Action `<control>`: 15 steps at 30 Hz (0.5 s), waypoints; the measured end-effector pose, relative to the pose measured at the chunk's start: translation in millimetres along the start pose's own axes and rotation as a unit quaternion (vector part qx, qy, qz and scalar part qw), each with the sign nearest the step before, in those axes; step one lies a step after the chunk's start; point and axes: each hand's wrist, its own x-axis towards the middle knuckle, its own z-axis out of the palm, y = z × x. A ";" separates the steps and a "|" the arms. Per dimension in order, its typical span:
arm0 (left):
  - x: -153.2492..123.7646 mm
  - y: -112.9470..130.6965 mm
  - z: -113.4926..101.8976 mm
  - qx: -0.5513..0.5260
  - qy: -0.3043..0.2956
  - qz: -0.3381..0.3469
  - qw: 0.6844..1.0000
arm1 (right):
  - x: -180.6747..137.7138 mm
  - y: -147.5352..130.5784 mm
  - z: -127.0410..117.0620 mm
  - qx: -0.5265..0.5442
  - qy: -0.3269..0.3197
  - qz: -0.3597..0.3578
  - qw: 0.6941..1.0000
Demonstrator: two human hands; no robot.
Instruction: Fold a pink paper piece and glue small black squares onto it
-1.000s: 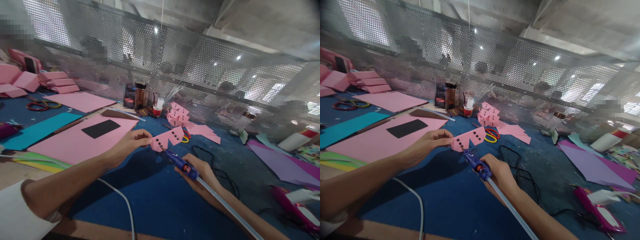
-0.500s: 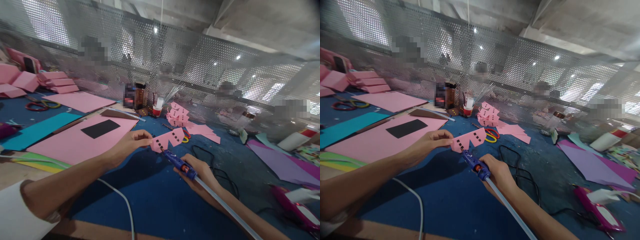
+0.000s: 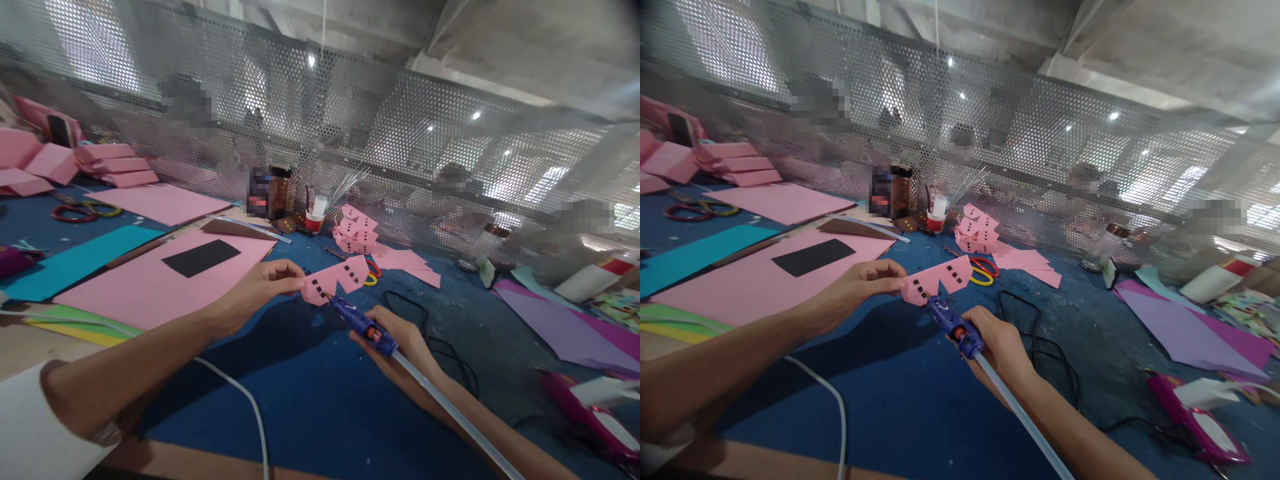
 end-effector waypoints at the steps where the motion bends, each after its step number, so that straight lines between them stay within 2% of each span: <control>1: 0.1 -0.3 -0.3 0.001 -0.001 0.001 1.000 | -0.1 0.2 0.3 -0.001 0.001 -0.001 1.000; 15: 1.6 -2.3 -2.0 -0.002 -0.001 0.004 1.000 | 0.0 -0.5 1.6 -0.010 0.007 -0.009 1.000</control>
